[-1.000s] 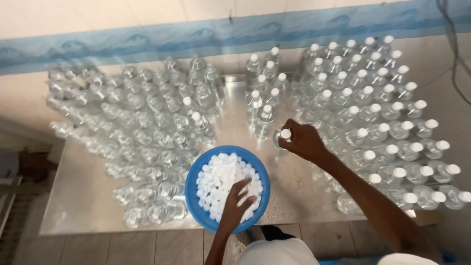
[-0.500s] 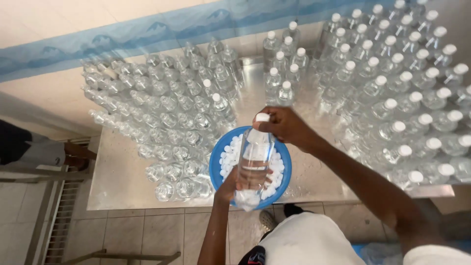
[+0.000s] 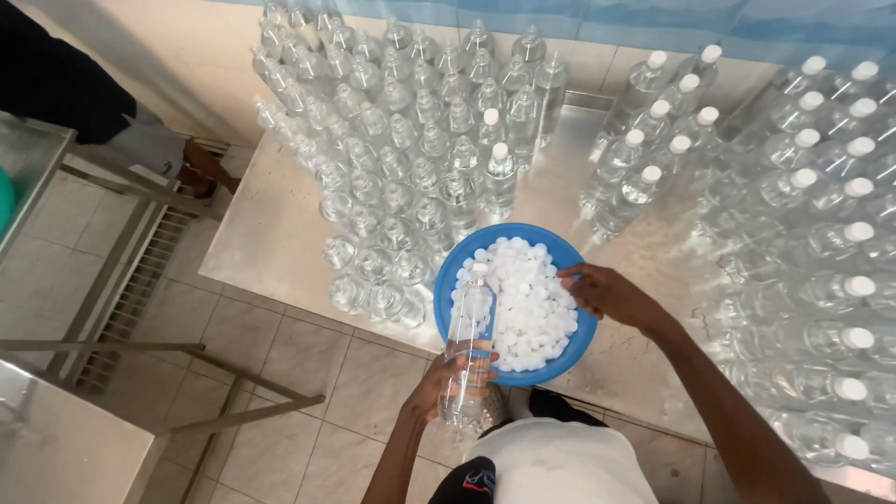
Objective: Manually screwing plastic caps onto filled water bottles at a production table.
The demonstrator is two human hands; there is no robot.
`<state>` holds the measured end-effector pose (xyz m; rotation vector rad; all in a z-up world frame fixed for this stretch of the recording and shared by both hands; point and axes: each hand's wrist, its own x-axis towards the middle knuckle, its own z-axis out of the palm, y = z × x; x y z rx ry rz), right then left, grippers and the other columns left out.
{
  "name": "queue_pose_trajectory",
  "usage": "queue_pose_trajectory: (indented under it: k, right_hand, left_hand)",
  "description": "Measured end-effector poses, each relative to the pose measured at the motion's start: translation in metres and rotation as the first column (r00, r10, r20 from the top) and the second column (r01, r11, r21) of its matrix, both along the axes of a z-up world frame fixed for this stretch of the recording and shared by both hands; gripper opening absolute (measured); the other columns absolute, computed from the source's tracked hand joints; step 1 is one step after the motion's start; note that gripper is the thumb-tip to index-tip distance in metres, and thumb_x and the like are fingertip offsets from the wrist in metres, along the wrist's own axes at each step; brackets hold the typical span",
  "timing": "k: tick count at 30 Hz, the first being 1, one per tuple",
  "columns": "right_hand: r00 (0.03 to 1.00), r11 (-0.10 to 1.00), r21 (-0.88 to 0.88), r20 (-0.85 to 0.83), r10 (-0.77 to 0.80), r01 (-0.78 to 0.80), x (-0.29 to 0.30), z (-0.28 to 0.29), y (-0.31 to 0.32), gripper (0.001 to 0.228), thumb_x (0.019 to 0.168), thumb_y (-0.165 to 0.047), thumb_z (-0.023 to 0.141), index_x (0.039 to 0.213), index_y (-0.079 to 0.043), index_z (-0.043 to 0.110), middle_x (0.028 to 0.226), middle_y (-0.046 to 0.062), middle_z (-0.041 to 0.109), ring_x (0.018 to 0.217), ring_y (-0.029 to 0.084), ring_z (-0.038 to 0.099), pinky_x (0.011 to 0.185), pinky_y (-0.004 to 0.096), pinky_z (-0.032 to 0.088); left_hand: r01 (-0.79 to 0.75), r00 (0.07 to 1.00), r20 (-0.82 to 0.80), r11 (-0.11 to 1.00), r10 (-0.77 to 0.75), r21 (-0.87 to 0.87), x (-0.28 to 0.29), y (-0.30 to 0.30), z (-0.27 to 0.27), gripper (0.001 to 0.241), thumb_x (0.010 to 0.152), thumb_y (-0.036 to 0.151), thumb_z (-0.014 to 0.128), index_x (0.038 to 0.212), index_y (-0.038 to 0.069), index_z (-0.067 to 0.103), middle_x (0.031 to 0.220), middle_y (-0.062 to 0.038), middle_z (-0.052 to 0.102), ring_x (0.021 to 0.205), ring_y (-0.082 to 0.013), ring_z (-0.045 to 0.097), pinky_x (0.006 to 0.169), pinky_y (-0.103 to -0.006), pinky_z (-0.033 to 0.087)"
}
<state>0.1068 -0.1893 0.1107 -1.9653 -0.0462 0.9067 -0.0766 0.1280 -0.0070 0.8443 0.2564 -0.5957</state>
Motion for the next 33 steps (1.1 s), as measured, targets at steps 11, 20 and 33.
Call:
queue_pose_trajectory:
  k: [11,20,33]
  right_hand:
    - [0.672,0.768,0.014,0.495,0.551,-0.64,0.032,-0.013,0.023,0.057,0.114,-0.043,0.038,0.167,-0.022,0.04,0.18,0.015,0.028,0.165,0.039,0.028,0.125,0.059,0.032]
    - [0.704,0.73,-0.002,0.264,0.66,-0.684,0.015,0.051,0.021,0.047,0.11,-0.039,0.059,0.15,-0.015,0.062,0.126,0.019,0.078,0.099,0.033,0.08,0.094,0.051,0.064]
    - [-0.326,0.728,-0.475,0.878,0.35,-0.495,-0.042,-0.004,0.023,0.043,0.111,-0.044,0.034,0.094,-0.017,0.061,0.08,0.001,0.049,0.065,0.02,0.05,0.059,0.038,0.05]
  left_hand:
    - [0.22,0.974,0.021,0.965,-0.225,0.14,0.023,-0.016,0.021,0.124,0.06,0.075,0.083,0.159,0.007,0.053,0.152,-0.024,0.069,0.127,-0.0406,0.073,0.1,-0.0609,0.065]
    - [0.339,0.894,0.316,0.941,-0.317,-0.016,0.009,-0.01,-0.013,0.112,0.077,0.055,0.091,0.16,-0.005,0.044,0.14,-0.033,0.07,0.12,-0.0405,0.075,0.092,-0.0529,0.067]
    - [0.59,0.773,0.33,0.805,-0.541,-0.061,0.01,0.008,-0.014,0.121,0.069,0.052,0.101,0.162,-0.003,0.044,0.146,-0.033,0.065,0.121,-0.0467,0.072,0.092,-0.0629,0.064]
